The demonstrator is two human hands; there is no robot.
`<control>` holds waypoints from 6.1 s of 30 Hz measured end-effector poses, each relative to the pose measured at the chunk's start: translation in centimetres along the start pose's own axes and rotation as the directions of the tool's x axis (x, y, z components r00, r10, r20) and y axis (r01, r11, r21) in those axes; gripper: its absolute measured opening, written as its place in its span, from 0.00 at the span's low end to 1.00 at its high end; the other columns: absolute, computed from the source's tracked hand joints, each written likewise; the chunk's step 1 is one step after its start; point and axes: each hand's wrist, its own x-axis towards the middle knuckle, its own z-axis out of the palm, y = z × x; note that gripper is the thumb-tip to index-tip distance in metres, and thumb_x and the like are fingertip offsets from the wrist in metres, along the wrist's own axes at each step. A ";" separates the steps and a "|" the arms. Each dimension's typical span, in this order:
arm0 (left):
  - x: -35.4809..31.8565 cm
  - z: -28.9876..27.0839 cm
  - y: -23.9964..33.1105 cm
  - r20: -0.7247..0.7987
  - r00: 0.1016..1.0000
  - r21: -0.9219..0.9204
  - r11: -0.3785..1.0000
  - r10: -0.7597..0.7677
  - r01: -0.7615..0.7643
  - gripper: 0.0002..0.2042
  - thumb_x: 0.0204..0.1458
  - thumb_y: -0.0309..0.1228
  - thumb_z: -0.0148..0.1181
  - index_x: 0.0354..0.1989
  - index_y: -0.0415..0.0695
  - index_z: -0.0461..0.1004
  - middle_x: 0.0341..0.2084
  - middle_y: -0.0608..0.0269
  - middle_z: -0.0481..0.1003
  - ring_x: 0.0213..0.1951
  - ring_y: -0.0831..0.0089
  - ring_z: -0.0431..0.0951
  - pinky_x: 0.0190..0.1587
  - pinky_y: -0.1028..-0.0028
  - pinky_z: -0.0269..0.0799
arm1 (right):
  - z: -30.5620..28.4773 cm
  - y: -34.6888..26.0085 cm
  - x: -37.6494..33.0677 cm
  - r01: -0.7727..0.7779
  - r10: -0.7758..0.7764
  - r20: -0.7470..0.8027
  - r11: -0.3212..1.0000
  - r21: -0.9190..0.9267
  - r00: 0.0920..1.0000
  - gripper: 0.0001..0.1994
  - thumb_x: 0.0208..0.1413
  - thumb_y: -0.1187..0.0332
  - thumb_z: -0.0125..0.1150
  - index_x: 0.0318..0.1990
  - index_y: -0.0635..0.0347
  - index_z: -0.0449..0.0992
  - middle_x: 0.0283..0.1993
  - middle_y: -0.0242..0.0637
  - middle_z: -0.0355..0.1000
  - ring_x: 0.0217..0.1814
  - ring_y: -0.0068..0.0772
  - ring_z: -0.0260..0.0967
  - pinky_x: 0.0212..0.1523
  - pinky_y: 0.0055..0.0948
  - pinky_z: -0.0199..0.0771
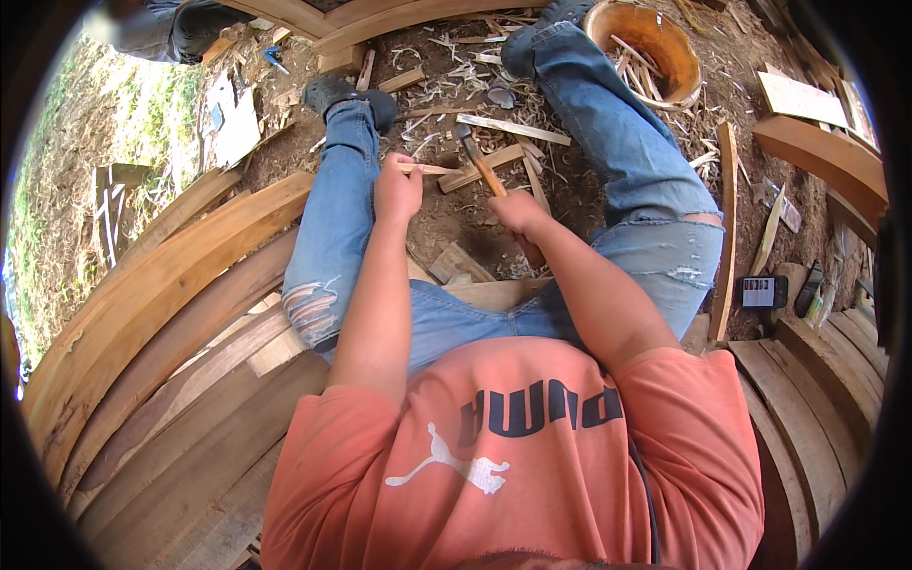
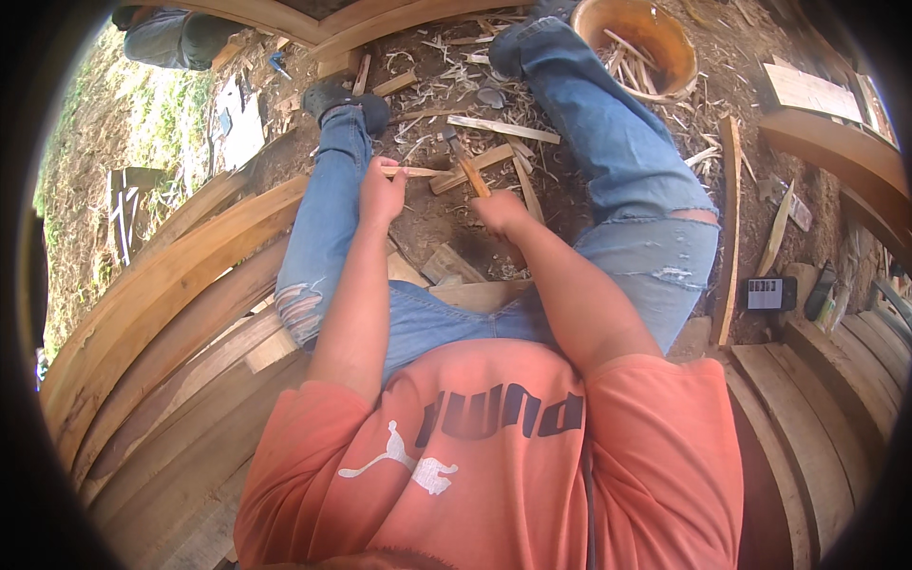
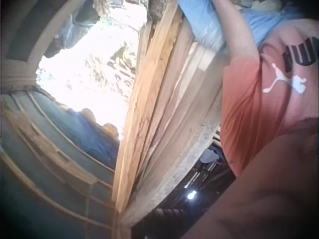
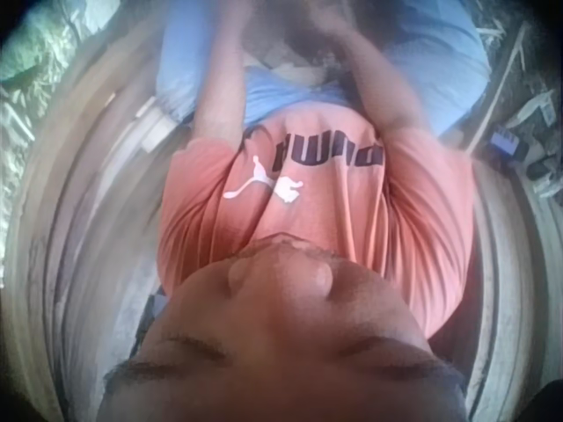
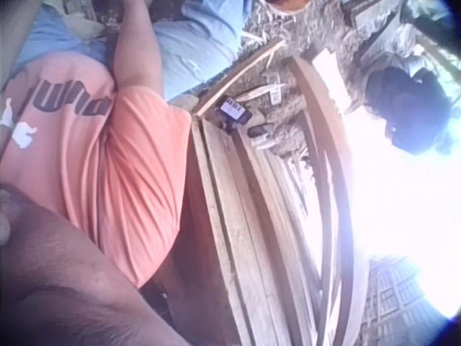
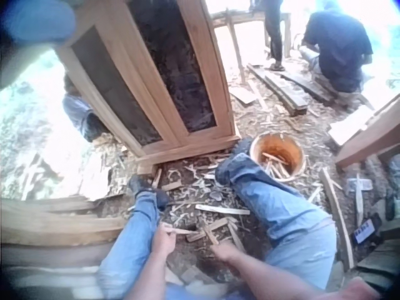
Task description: The person sits on the ground and repeatedly hammers nails into small wooden pieces using a hammer. The person adjusts the wood and hammer position multiple times while working.
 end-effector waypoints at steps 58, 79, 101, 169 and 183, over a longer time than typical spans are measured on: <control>-4.0 -7.9 2.9 0.292 0.910 -0.720 0.559 -0.293 0.411 0.13 0.73 0.38 0.52 0.56 0.42 0.66 0.46 0.52 0.83 0.42 0.70 0.86 0.38 0.73 0.80 | -0.3 -0.1 -0.3 0.064 -0.066 -0.036 0.996 -0.064 0.997 0.20 0.58 0.57 0.60 0.34 0.72 0.79 0.27 0.52 0.77 0.24 0.45 0.78 0.28 0.47 0.76; -14.4 -17.4 6.5 0.297 0.914 -0.927 -0.149 0.275 0.345 0.15 0.65 0.25 0.62 0.59 0.44 0.75 0.49 0.61 0.82 0.43 0.77 0.81 0.40 0.77 0.77 | -1.6 0.5 -8.7 -0.032 -0.362 -0.136 0.279 -0.960 0.922 0.13 0.59 0.63 0.64 0.47 0.53 0.88 0.51 0.42 0.85 0.54 0.43 0.84 0.52 0.40 0.83; -11.8 -13.4 6.0 0.143 0.934 -0.988 0.104 0.327 0.115 0.17 0.64 0.27 0.67 0.60 0.42 0.77 0.43 0.68 0.82 0.42 0.81 0.79 0.48 0.77 0.77 | 1.7 -19.4 -25.0 0.724 -0.748 -0.078 0.659 -0.206 0.659 0.18 0.69 0.68 0.64 0.58 0.72 0.75 0.48 0.42 0.82 0.51 0.29 0.80 0.54 0.30 0.79; -0.9 -1.3 0.5 -0.190 0.977 -0.289 0.946 0.094 -0.147 0.09 0.58 0.34 0.64 0.43 0.46 0.84 0.35 0.49 0.84 0.39 0.46 0.84 0.42 0.51 0.79 | 0.6 0.6 -10.7 0.165 -0.174 -0.124 0.983 -0.078 0.977 0.13 0.59 0.69 0.59 0.48 0.68 0.72 0.28 0.39 0.73 0.22 0.30 0.72 0.24 0.37 0.74; 1.5 0.6 -2.0 0.026 0.997 -0.541 0.838 -0.072 0.075 0.14 0.62 0.41 0.63 0.42 0.43 0.86 0.35 0.46 0.84 0.40 0.50 0.85 0.44 0.58 0.79 | 2.8 -3.1 -12.3 0.349 -0.359 -0.107 0.932 -0.101 0.927 0.08 0.62 0.73 0.57 0.46 0.64 0.68 0.26 0.34 0.69 0.18 0.26 0.67 0.20 0.31 0.70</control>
